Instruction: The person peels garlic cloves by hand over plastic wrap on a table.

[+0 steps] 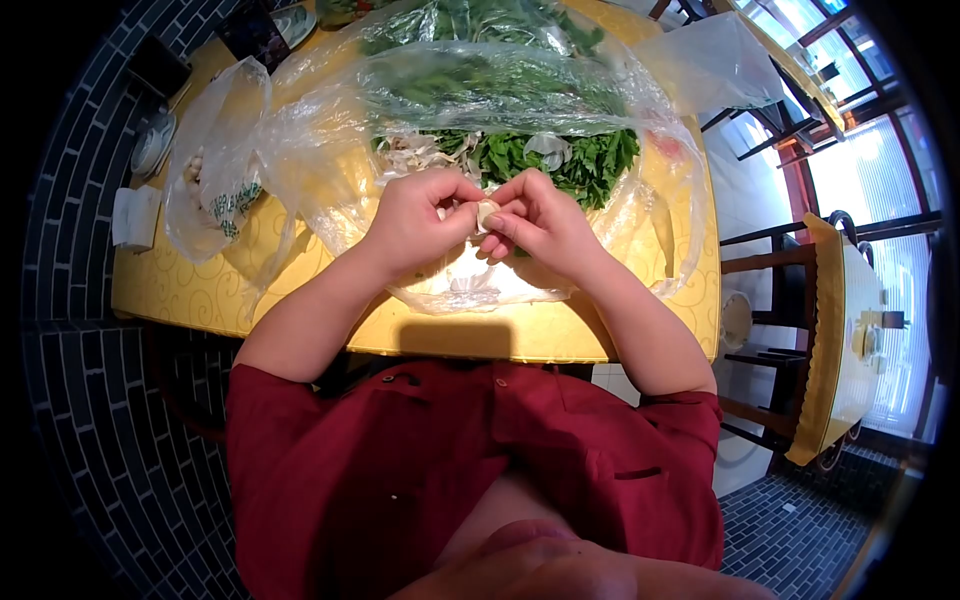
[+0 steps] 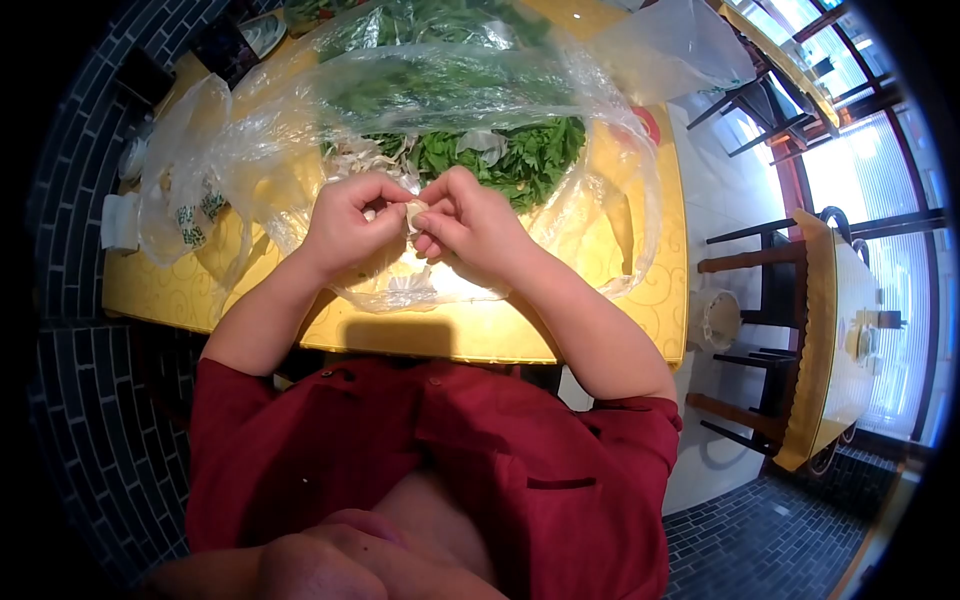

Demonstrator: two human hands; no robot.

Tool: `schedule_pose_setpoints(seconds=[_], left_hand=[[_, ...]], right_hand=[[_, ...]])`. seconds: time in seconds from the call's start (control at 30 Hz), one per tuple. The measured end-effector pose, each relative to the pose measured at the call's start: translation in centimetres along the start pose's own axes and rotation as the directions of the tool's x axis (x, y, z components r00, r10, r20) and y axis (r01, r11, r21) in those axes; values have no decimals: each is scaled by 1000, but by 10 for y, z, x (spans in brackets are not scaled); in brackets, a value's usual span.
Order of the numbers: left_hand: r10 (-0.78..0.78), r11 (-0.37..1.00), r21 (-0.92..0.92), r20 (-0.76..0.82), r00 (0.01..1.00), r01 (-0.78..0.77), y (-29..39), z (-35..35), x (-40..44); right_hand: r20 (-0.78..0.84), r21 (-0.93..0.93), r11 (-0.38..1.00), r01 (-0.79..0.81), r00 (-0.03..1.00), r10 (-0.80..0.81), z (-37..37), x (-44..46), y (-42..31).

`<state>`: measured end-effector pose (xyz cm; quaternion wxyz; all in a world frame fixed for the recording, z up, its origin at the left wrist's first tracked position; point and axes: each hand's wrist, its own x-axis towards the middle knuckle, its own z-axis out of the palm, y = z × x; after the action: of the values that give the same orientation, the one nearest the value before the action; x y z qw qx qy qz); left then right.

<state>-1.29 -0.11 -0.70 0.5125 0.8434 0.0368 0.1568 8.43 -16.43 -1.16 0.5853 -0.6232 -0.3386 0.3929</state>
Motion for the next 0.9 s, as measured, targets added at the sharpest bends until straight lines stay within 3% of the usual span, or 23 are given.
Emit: schedule_pose_setpoints(seconds=[0.13, 0.33, 0.53, 0.63, 0.73, 0.9], left_hand=[[60, 993, 105, -5, 998, -59, -2, 0, 0], [-26, 1000, -6, 24, 999, 26, -3, -2, 1], [-30, 999, 19, 28, 999, 29, -6, -3, 2], [-32, 999, -42, -35, 999, 31, -18, -4, 6], [-207, 961, -191, -26, 978, 199, -20, -6, 8], [-132, 984, -127, -71, 989, 122, -18, -4, 6]], right_hand=[[12, -12, 999, -34, 999, 34, -1, 1, 0], [-9, 71, 996, -51, 999, 51, 1, -1, 0], [-21, -32, 996, 82, 996, -83, 0, -1, 0], [-104, -12, 981, 196, 975, -196, -3, 1, 5], [-139, 19, 937, 349, 929, -343, -3, 3, 8], [-132, 100, 923, 373, 924, -359, -2, -1, 2]])
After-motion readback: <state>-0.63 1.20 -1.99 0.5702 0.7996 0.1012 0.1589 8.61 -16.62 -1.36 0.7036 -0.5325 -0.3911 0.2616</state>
